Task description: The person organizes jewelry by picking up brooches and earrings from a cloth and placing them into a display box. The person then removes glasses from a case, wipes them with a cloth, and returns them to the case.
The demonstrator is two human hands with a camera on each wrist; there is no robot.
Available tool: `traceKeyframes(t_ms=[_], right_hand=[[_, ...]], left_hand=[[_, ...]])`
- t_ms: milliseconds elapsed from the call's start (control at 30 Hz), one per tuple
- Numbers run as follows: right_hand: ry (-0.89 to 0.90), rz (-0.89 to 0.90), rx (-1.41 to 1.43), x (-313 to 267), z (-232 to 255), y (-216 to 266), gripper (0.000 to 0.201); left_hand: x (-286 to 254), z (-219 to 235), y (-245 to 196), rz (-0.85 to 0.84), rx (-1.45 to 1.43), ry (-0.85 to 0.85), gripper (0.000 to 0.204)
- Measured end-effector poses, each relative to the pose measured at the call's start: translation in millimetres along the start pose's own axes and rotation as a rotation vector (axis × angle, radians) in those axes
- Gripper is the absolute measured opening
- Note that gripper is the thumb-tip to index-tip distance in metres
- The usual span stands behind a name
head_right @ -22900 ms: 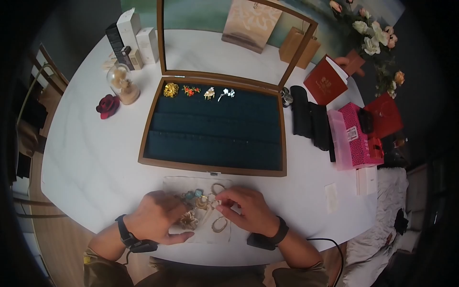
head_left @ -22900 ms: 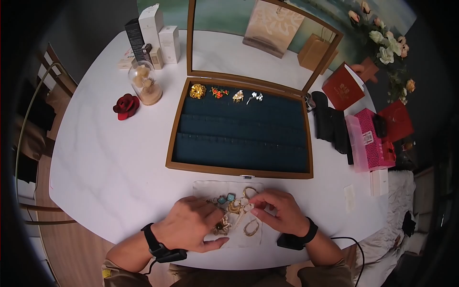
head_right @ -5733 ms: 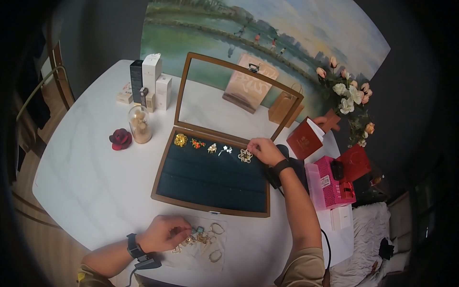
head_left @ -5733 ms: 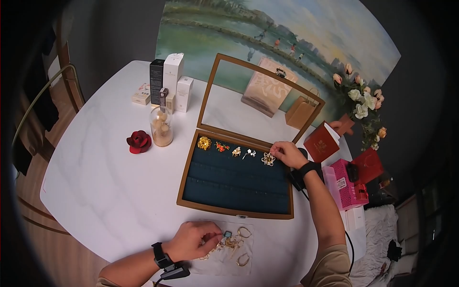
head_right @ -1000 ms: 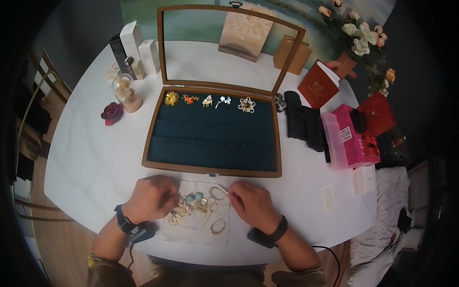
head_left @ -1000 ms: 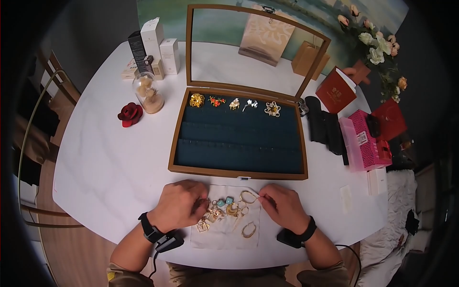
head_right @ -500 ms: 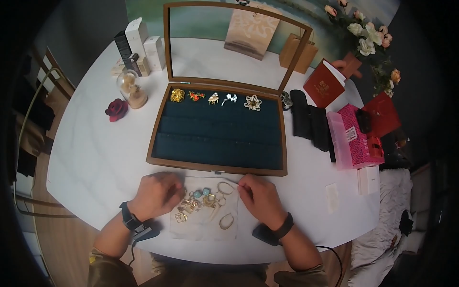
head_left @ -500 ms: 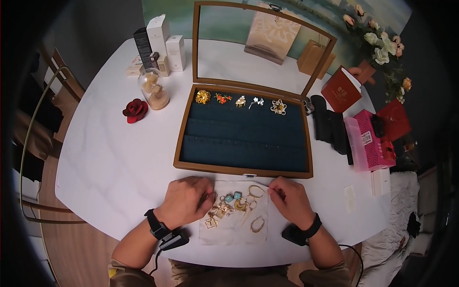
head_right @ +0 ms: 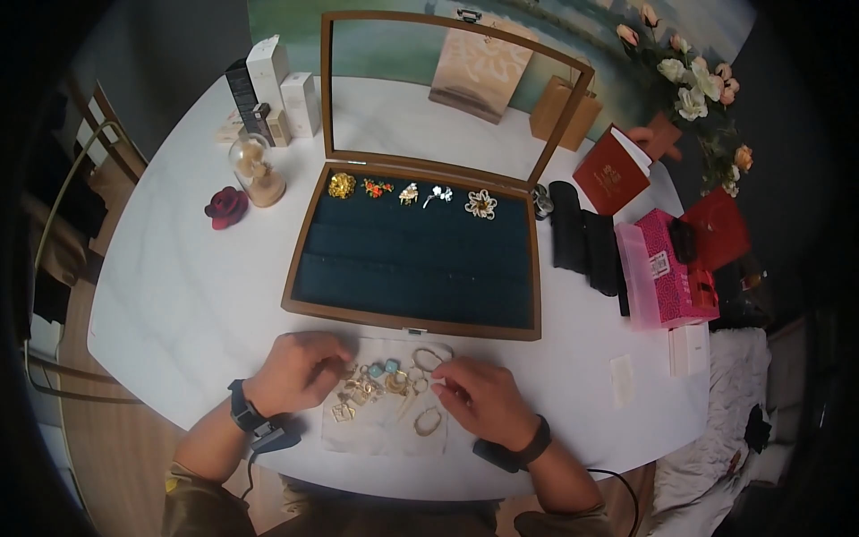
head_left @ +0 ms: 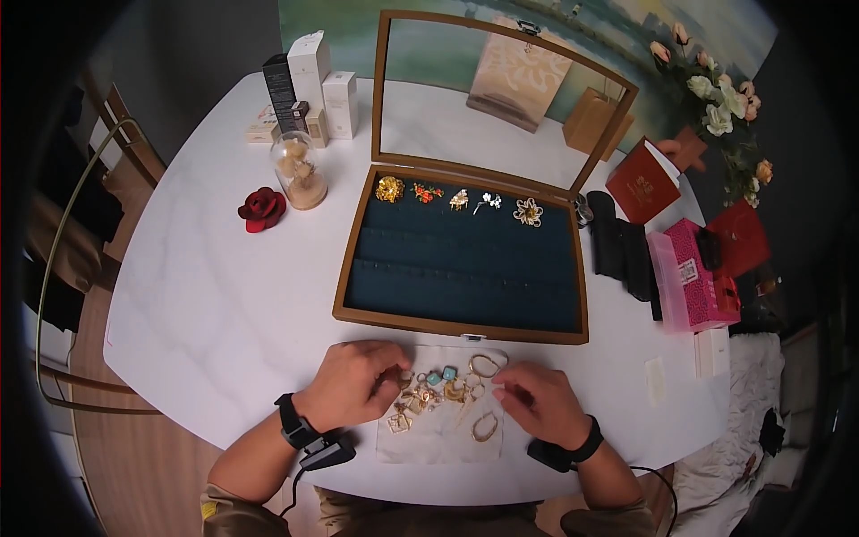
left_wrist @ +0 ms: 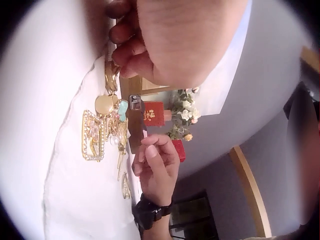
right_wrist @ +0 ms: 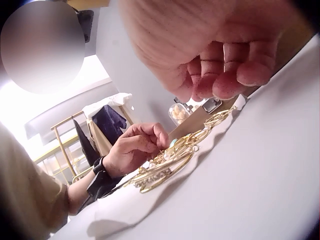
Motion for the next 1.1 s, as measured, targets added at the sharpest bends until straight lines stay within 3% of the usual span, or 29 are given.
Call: traceKeyframes(t_ms=[100, 367, 467, 567, 633, 733, 1033, 1100], right_hand=[[0.095, 0.016, -0.040, -1, -10, 5, 0.013], [0.092, -0.012, -0.011, -2, -11, -1, 0.014], [0.105, -0.011, -0.008, -3, -13, -2, 0.015], [0.110, 0.007, -0.010, -3, -17, -3, 0.017], [0.101, 0.020, -0.013, -3, -17, -2, 0.018], [0.109, -0.004, -0.012, -2, -18, 0, 0.022], [0.092, 0.111, -0.328, 14, -26, 21, 0.033], [0.157, 0.091, -0.358, 18, -36, 28, 0.036]], left_hand=[[-1, 1, 3, 0.016, -0.049, -0.002, 0.025], [0, 5, 6, -0.018, -0.083, -0.080, 0.023], [1, 2, 6, 0.088, -0.073, 0.022, 0.021], [2, 1, 3, 0.066, 0.057, 0.040, 0.022], [2, 1, -12, -0.086, 0.178, 0.033, 0.027], [2, 0, -13, -0.096, 0.194, 0.043, 0.030], [2, -3, -11, -0.063, 0.189, 0.079, 0.025], [1, -2, -10, -0.075, 0.181, 0.059, 0.024]])
Point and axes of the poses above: each hand's wrist, its own x-axis towards the middle knuckle, its own z-axis out of the back of the hand, y = z × x, the point moved 9 cm from there along x, towards the middle knuckle, and after that the axes turned 2 degrees about x, right-handed, at the moved point
